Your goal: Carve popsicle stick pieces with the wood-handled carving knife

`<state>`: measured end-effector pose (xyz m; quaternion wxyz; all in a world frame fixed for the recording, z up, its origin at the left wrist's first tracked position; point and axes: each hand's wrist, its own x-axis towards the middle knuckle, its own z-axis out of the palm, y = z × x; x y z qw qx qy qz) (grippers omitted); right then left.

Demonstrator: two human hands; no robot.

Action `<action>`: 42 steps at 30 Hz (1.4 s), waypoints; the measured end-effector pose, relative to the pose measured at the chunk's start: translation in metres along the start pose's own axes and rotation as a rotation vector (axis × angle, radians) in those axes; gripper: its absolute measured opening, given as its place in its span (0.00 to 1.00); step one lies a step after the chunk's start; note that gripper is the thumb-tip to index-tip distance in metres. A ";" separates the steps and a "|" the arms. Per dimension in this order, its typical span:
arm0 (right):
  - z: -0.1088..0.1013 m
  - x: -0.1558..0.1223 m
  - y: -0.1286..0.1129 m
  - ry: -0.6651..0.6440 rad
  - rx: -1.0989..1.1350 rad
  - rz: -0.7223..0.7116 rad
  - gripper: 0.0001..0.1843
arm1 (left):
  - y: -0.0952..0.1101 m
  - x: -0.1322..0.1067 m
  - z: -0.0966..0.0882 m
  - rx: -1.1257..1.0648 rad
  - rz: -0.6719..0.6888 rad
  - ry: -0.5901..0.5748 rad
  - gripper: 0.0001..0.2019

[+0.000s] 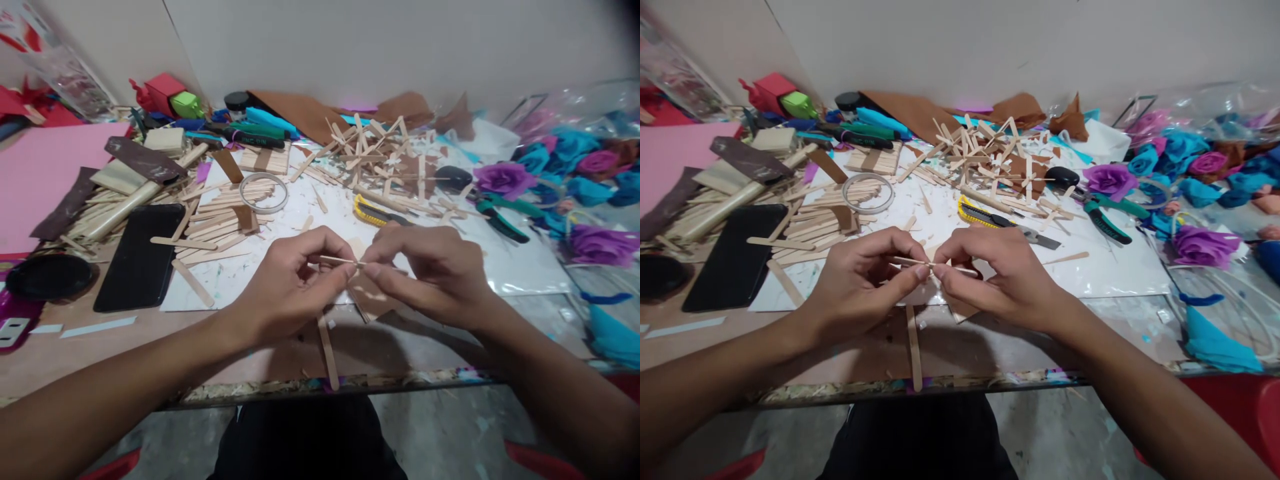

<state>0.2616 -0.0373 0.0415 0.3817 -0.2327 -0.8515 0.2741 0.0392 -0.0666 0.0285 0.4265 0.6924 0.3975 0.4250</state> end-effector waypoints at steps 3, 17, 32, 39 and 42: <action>0.002 -0.003 0.005 0.020 -0.031 -0.075 0.05 | 0.001 -0.001 0.000 0.085 0.092 0.004 0.05; 0.002 -0.008 0.000 0.169 -0.183 -0.329 0.09 | 0.013 -0.012 -0.020 0.630 0.562 0.016 0.06; -0.005 -0.003 0.012 0.135 -0.292 -0.351 0.07 | -0.007 -0.001 -0.022 0.736 0.828 0.014 0.06; -0.048 0.009 0.026 -0.169 -0.389 0.003 0.11 | -0.024 0.004 -0.018 0.884 0.679 -0.145 0.07; -0.062 0.006 0.031 -0.232 -0.323 0.154 0.11 | -0.024 0.003 -0.017 0.887 0.575 -0.246 0.08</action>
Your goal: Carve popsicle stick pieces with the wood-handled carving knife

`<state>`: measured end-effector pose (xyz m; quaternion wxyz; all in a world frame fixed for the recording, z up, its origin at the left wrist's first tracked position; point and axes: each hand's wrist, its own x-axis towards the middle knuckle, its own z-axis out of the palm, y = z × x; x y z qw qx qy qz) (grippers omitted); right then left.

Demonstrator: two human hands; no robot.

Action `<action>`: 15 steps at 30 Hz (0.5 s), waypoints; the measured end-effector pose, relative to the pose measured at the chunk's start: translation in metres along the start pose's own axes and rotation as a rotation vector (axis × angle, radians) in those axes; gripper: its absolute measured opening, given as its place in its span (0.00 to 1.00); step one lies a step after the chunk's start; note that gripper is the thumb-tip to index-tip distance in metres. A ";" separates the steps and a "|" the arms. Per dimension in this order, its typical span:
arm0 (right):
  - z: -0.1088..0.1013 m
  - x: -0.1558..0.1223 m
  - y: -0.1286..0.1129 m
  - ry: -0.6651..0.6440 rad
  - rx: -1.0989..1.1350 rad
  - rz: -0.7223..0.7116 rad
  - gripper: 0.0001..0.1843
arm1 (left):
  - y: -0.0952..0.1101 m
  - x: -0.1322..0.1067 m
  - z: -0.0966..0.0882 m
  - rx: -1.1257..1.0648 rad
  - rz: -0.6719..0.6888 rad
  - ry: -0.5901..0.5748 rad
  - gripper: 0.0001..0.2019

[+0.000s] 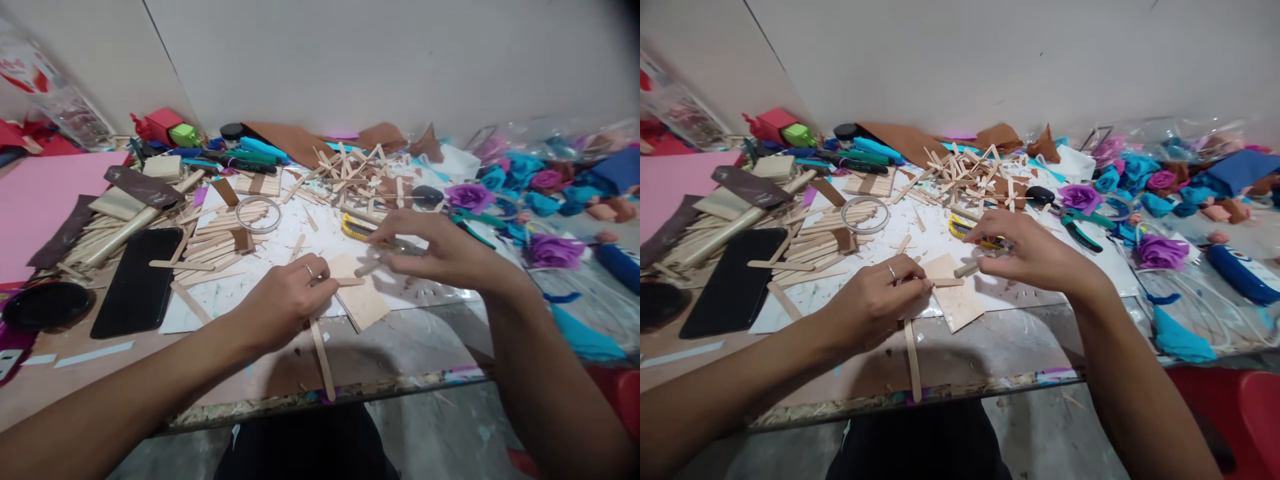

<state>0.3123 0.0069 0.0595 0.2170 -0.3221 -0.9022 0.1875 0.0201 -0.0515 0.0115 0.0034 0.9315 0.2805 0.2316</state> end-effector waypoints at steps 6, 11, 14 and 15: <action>0.014 0.000 0.005 -0.234 -0.067 0.028 0.10 | 0.000 -0.001 0.000 -0.093 -0.022 -0.099 0.09; 0.022 0.005 -0.012 0.151 0.119 -0.019 0.02 | 0.002 -0.002 0.002 -0.101 -0.041 -0.084 0.11; 0.025 0.009 -0.028 0.575 0.612 -0.036 0.01 | 0.000 -0.003 0.006 -0.105 -0.017 -0.058 0.11; 0.026 0.011 -0.034 0.595 0.792 -0.059 0.06 | -0.002 -0.004 0.007 -0.109 -0.002 -0.051 0.11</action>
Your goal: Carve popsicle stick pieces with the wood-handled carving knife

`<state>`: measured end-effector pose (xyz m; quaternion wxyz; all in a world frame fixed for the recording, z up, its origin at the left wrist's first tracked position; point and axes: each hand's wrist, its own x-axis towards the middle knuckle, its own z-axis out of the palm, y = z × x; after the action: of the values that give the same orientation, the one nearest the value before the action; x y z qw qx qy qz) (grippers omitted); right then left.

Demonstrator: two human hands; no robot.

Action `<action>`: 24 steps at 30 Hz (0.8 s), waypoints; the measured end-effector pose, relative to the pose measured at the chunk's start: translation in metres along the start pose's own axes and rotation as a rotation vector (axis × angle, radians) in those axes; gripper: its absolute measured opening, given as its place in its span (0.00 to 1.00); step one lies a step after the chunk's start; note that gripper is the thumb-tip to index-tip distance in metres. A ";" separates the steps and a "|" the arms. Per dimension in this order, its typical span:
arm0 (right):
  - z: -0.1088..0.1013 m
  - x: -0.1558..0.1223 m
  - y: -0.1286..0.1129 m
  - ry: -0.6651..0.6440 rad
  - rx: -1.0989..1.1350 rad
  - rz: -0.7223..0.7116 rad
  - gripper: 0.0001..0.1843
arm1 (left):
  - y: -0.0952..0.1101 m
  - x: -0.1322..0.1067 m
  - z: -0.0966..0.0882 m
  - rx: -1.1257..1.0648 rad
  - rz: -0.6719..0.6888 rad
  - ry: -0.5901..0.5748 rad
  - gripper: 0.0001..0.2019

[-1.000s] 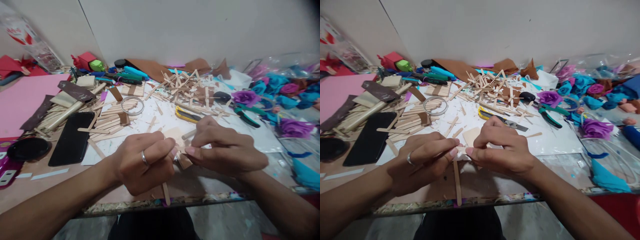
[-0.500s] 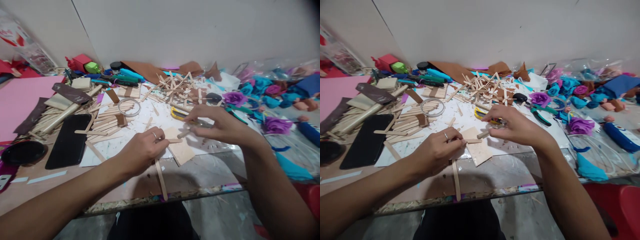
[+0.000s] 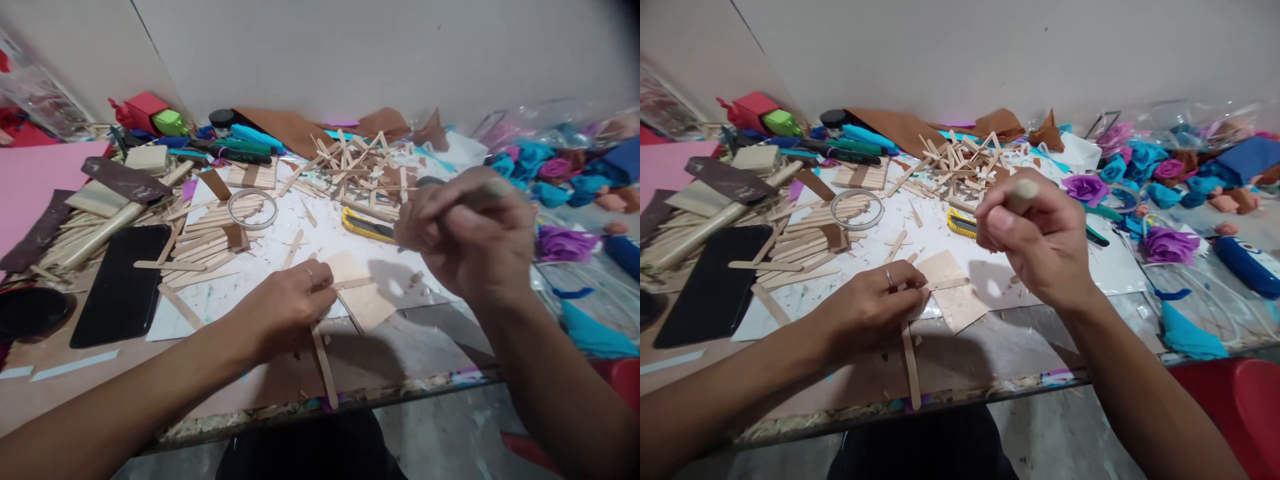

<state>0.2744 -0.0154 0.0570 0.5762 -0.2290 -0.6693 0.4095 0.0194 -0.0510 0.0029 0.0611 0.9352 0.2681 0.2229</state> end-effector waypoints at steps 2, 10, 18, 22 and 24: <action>0.010 -0.001 -0.005 -0.053 0.234 0.112 0.20 | -0.003 -0.002 0.002 -0.019 0.025 0.011 0.09; 0.022 -0.003 -0.009 0.045 0.421 0.451 0.35 | -0.002 -0.004 -0.001 -0.147 -0.076 0.050 0.10; 0.021 0.002 -0.009 0.078 0.443 0.572 0.38 | -0.002 -0.002 0.003 -0.220 -0.273 0.034 0.10; 0.028 0.001 -0.007 0.085 0.475 0.580 0.38 | -0.003 -0.002 0.004 -0.222 -0.263 0.029 0.10; 0.032 -0.001 -0.005 0.085 0.476 0.564 0.38 | -0.002 -0.001 0.003 -0.223 -0.246 0.035 0.10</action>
<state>0.2446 -0.0280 0.0609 0.5051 -0.2808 -0.4413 0.6865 0.0187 -0.0497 -0.0009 0.1868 0.8786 0.3554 0.2585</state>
